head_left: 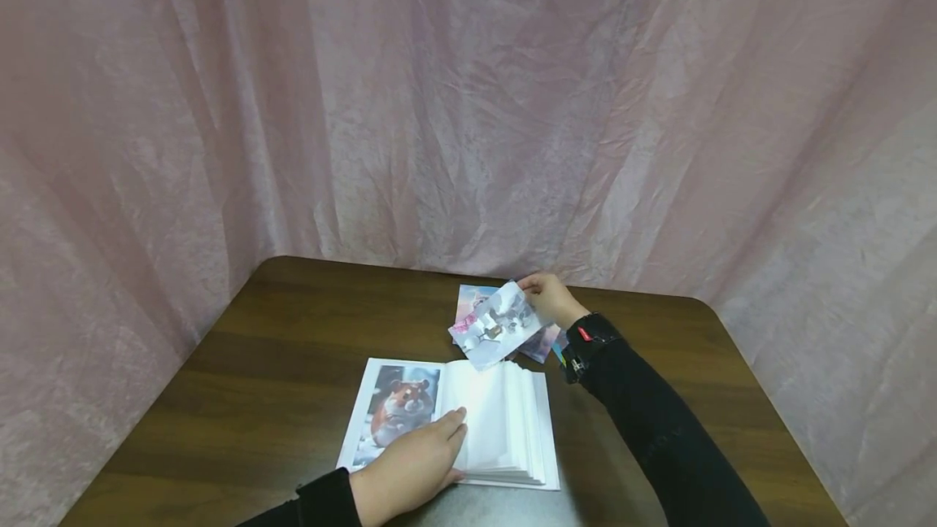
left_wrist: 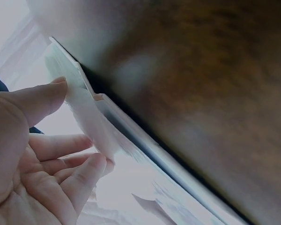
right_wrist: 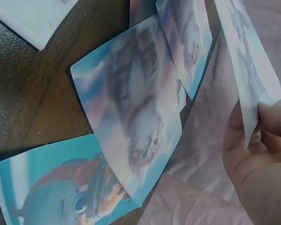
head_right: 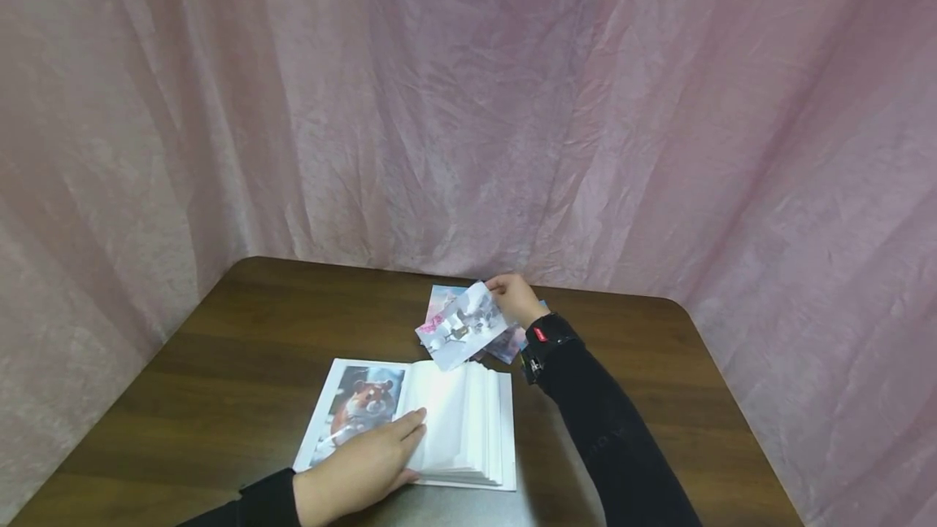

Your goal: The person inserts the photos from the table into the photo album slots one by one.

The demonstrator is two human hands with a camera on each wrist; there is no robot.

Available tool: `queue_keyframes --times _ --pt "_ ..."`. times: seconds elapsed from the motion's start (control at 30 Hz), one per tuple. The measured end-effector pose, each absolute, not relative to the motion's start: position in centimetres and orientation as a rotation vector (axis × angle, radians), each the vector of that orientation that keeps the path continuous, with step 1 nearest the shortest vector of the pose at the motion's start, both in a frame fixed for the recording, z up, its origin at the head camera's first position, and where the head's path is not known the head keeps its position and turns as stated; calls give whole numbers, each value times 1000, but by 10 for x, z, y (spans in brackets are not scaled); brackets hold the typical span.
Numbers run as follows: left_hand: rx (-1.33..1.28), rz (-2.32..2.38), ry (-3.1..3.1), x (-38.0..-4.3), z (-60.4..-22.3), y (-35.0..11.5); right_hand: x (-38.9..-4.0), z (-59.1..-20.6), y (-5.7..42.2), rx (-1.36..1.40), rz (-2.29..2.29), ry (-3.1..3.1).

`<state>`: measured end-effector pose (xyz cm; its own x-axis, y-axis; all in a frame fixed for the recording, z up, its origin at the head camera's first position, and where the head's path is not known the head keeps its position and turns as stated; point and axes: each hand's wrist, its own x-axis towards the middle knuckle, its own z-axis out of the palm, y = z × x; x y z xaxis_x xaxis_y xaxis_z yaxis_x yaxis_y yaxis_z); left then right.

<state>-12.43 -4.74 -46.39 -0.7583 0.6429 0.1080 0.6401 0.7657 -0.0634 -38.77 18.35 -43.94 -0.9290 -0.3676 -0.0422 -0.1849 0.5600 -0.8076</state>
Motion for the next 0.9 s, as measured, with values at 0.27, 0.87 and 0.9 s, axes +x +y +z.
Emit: queue_keyframes --times 0.27,0.87,0.9 --pt "-1034 75 -2797 -124 -464 -48 -386 -434 166 -564 -1194 2689" --pt "-1023 34 -2863 -125 -464 -48 -385 -399 122 -796 -865 2729" --pt "-1022 32 -2866 -125 -464 -48 -385 -398 121 -811 -844 2734"
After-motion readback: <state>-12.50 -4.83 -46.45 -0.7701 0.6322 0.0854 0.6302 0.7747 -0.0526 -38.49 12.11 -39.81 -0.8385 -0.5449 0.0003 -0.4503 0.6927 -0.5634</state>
